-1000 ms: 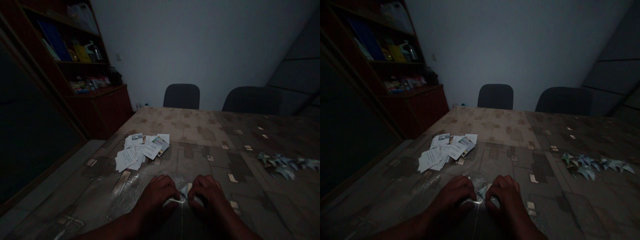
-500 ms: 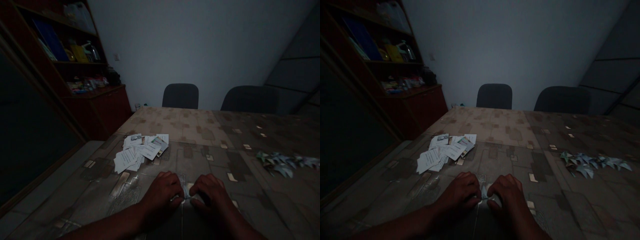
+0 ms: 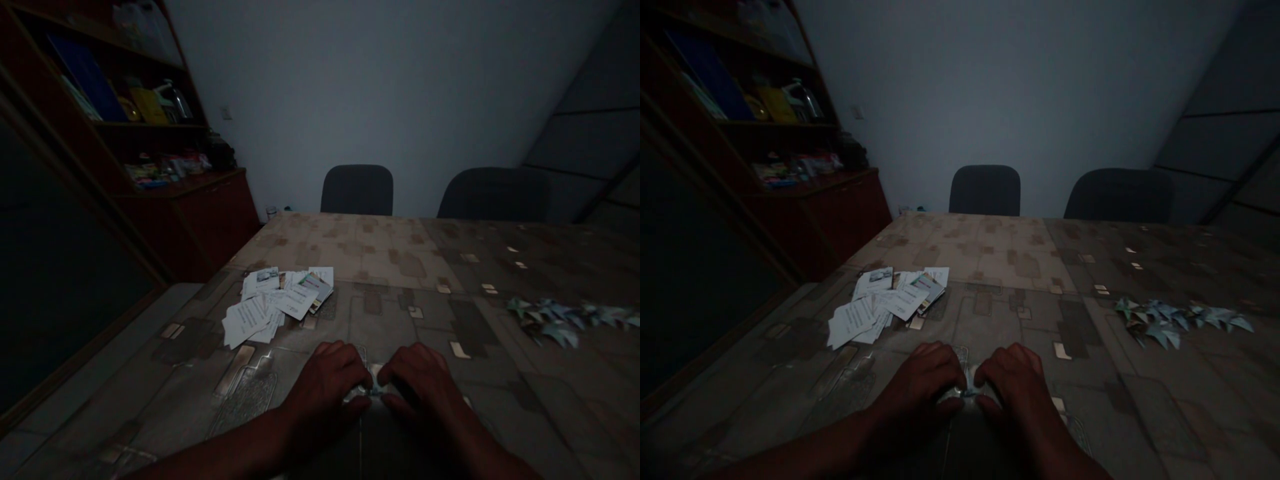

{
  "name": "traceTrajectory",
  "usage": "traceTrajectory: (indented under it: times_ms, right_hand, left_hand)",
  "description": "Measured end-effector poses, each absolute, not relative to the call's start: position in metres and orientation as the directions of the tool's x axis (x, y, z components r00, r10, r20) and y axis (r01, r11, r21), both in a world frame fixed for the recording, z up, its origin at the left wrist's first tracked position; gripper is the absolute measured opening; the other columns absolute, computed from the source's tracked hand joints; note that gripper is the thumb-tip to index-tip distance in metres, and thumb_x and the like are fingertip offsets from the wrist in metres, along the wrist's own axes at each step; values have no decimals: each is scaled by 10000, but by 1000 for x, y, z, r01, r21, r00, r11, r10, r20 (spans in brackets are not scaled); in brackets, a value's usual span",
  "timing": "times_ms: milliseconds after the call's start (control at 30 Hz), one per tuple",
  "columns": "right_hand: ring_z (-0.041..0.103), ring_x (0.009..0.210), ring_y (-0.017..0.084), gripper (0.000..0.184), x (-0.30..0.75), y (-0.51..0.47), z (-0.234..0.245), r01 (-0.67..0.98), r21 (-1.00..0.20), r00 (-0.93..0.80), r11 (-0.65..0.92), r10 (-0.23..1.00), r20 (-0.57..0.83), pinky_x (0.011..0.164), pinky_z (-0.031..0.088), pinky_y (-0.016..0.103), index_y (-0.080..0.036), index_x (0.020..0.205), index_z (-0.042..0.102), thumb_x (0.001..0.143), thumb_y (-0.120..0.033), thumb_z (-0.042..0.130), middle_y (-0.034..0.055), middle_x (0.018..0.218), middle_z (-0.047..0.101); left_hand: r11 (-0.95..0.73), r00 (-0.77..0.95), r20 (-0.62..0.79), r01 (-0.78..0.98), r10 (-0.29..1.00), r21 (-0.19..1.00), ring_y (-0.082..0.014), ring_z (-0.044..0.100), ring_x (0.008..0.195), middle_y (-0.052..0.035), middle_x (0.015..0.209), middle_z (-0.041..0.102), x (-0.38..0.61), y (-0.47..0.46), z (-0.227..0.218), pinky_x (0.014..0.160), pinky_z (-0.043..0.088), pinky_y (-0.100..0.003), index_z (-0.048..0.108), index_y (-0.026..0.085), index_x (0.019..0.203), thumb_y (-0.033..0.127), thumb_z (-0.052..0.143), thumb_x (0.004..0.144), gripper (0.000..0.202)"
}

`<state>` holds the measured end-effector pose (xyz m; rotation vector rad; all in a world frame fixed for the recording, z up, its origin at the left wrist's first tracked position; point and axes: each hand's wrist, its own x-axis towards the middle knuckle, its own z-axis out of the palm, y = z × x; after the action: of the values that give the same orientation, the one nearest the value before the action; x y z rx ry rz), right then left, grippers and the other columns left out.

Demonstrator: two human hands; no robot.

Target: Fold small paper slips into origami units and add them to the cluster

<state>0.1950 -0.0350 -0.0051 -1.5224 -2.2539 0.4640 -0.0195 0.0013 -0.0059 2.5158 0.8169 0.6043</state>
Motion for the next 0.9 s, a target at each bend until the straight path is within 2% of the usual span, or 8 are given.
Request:
traceTrajectory:
  times_ms: [167, 367, 533, 900]
  right_hand:
    - [546, 834, 210, 142, 197, -32, -15, 790, -465, -372, 400, 915, 155, 806, 322, 373, -269, 817, 678, 758, -141, 665, -1, 814, 644]
    - [548, 816, 212, 143, 195, -33, -10, 799, -447, -384, 401, 914, 134, 791, 311, 381, -257, 780, 676, 754, -121, 638, 0, 789, 639]
    - [561, 824, 205, 99, 191, -37, -4, 788, -518, -312, 331, 942, 127, 818, 320, 382, -236, 749, 672, 801, -158, 640, 0, 791, 653]
    - [559, 807, 208, 138, 185, -34, -10, 832, -470, -253, 295, 956, 152, 785, 342, 359, -225, 741, 669, 722, -92, 638, 5, 769, 653]
  left_hand:
    - [-741, 737, 265, 443, 621, 505, -188, 550, 868, -10, 890, 628, -15, 3, -11, 782, 330, -315, 645, 193, 864, 123, 713, 790, 122]
    - [-679, 711, 208, 480, 672, 555, -178, 559, 861, 1, 862, 629, -13, 1, -4, 791, 335, -311, 654, 190, 826, 127, 700, 816, 79]
    - [-652, 687, 189, 514, 702, 557, -179, 549, 857, 6, 863, 628, -10, 2, 0, 784, 333, -315, 648, 186, 823, 140, 721, 801, 89]
    - [-602, 618, 174, 598, 767, 529, -191, 524, 844, -9, 838, 614, -5, -4, 1, 799, 326, -341, 629, 174, 793, 135, 682, 803, 66]
